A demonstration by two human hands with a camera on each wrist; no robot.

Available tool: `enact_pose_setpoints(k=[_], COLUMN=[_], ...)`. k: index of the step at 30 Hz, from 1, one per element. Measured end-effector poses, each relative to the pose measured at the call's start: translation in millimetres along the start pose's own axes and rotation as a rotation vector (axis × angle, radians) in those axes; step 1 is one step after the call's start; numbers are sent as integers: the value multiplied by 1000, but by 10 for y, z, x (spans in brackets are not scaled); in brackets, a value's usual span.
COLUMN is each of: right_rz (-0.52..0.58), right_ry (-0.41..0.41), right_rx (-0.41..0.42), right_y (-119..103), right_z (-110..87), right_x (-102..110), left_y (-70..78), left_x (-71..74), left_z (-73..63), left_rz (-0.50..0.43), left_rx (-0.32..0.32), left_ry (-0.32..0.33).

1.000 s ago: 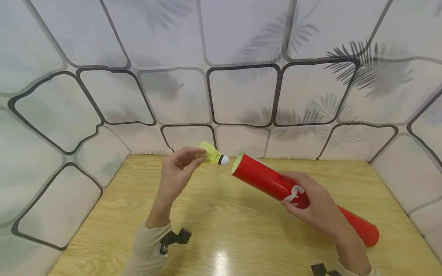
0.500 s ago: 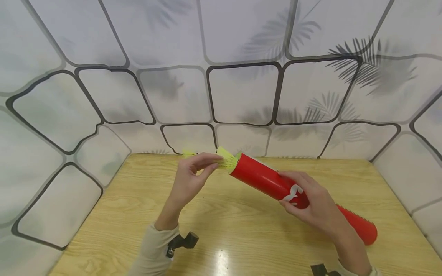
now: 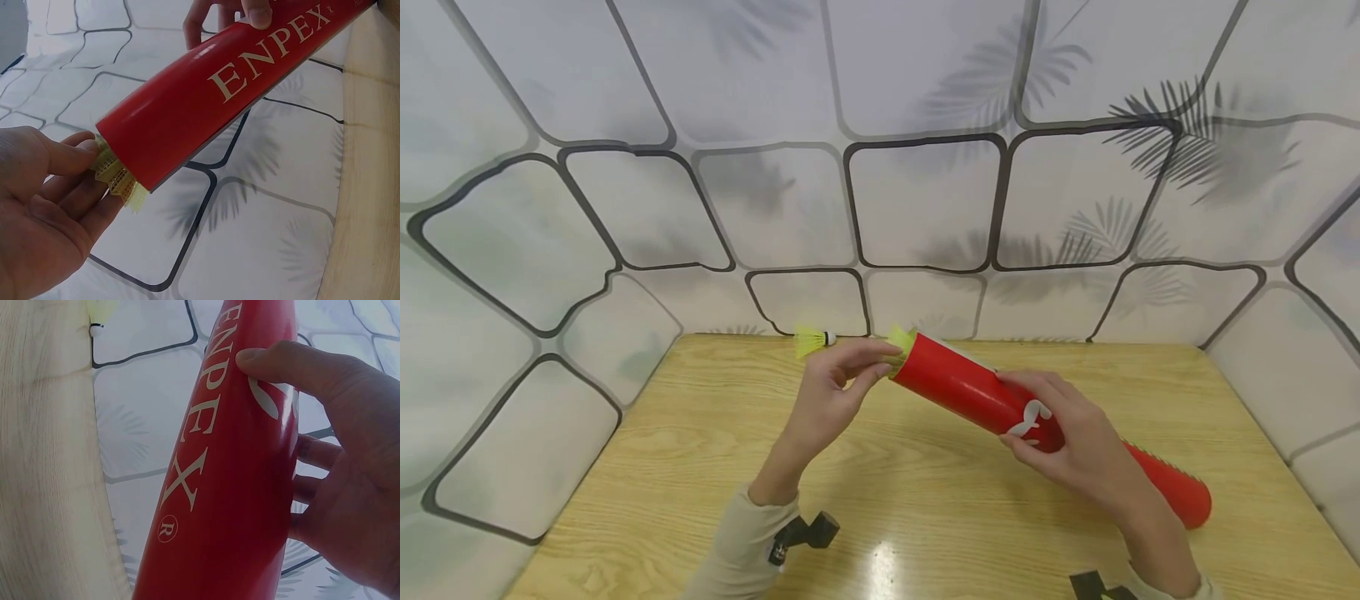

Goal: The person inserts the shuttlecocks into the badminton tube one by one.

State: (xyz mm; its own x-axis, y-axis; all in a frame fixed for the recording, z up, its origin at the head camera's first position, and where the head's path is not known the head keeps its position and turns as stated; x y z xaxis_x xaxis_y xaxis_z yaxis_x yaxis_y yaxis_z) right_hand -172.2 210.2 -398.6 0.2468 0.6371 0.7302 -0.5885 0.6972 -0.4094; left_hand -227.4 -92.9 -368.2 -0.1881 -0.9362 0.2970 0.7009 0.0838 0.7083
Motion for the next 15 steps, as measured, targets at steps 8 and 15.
enact_pose_setpoints(k=[8,15], right_rz=[-5,12], right_ry=[17,3], right_rx=[38,23], right_y=[-14,-16], right_z=[16,-2], right_x=[-3,-11], left_y=[-67,-78], left_x=[-38,-41], left_z=[-3,-9], left_rz=[-57,-67], left_rx=[8,22], left_ry=[-8,-44])
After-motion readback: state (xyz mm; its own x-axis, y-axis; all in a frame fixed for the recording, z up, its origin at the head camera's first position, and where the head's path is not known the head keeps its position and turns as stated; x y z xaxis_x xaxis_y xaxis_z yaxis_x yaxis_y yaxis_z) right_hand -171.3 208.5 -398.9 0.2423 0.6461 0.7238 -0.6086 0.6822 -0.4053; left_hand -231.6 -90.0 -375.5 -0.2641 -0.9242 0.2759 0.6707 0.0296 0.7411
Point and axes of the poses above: each hand's wrist, its own z-axis towards the middle knuckle, its own x-axis out of the back of the hand, y = z × x, the point moved 1 cm from there along z, towards the middle knuckle, and after that the axes turned 1 degree about -z, right-handed, at the moved point
